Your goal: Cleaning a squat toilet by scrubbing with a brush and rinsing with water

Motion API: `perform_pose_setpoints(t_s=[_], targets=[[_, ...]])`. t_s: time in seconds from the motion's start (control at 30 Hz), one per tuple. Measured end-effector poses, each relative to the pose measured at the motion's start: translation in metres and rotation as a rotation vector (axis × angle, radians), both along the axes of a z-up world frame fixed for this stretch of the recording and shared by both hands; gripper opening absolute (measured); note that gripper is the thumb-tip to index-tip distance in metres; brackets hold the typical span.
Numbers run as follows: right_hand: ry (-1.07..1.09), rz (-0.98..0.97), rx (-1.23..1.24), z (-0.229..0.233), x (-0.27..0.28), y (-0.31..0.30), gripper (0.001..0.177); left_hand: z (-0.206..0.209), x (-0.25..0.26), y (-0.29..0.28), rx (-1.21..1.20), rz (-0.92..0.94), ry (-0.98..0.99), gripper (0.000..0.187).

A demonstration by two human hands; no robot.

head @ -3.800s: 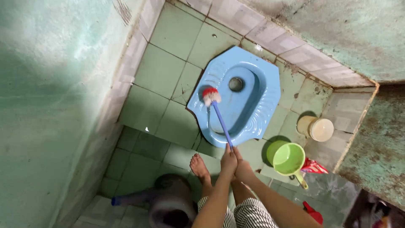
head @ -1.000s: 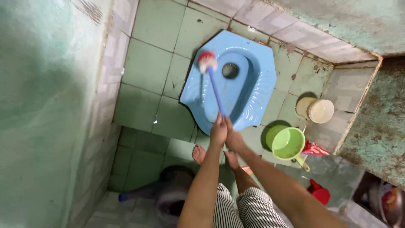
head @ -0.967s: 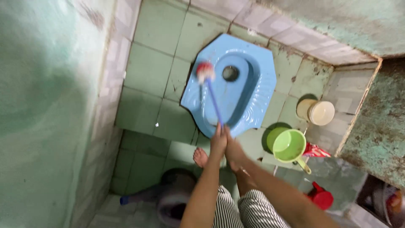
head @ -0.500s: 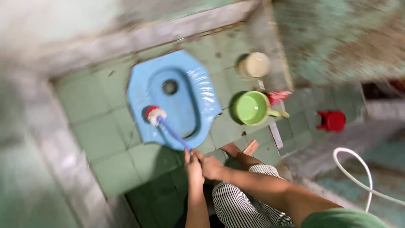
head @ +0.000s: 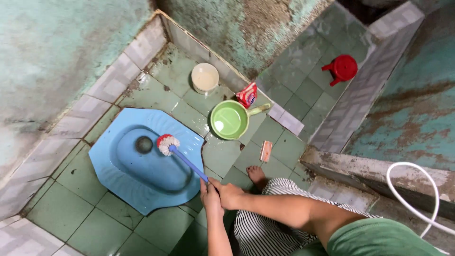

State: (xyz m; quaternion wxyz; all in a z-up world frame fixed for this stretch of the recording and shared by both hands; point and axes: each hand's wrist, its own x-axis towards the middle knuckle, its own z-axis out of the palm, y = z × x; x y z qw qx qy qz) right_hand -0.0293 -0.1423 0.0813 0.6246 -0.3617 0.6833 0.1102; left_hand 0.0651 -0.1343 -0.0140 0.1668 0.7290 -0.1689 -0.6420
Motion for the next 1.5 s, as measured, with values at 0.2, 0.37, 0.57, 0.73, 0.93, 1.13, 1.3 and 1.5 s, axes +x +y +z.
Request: perform_pose_setpoints(t_s=[0.2,0.37,0.57,0.73,0.93,1.13,1.3,1.5], targets=[[-0.046,-0.048,0.006,-0.019,-0.034,0.007,0.094,0.024,-0.038,-0.012,0.116,0.031,0.104,0.064],[-0.141,-0.078,-0.036,-0.010,-0.058,0.011,0.116,0.046,-0.059,-0.008,0.150,0.037,0.069,0.064],[-0.076,0.114,-0.072,0.009,-0.075,0.015,0.099,0.057,-0.076,0.017,0.009,0.060,0.010,0.061],[-0.088,0.002,-0.011,0.018,-0.074,0.026,0.074,0.021,-0.070,0.035,0.047,0.088,0.108,0.062],[-0.043,-0.065,-0.009,0.005,-0.071,0.027,0.053,-0.030,-0.053,0.040,0.112,0.083,0.171,0.062],[-0.013,-0.083,-0.091,-0.064,-0.078,0.036,0.052,-0.144,0.053,0.144,0.115,-0.239,-0.285,0.062],[-0.008,0.026,-0.135,-0.081,-0.096,0.039,0.056,-0.125,0.117,0.327,0.721,-0.475,-0.721,0.097],[0.056,0.151,-0.229,-0.090,-0.082,0.027,0.064,-0.165,0.091,0.380,0.672,-0.224,-0.260,0.109]])
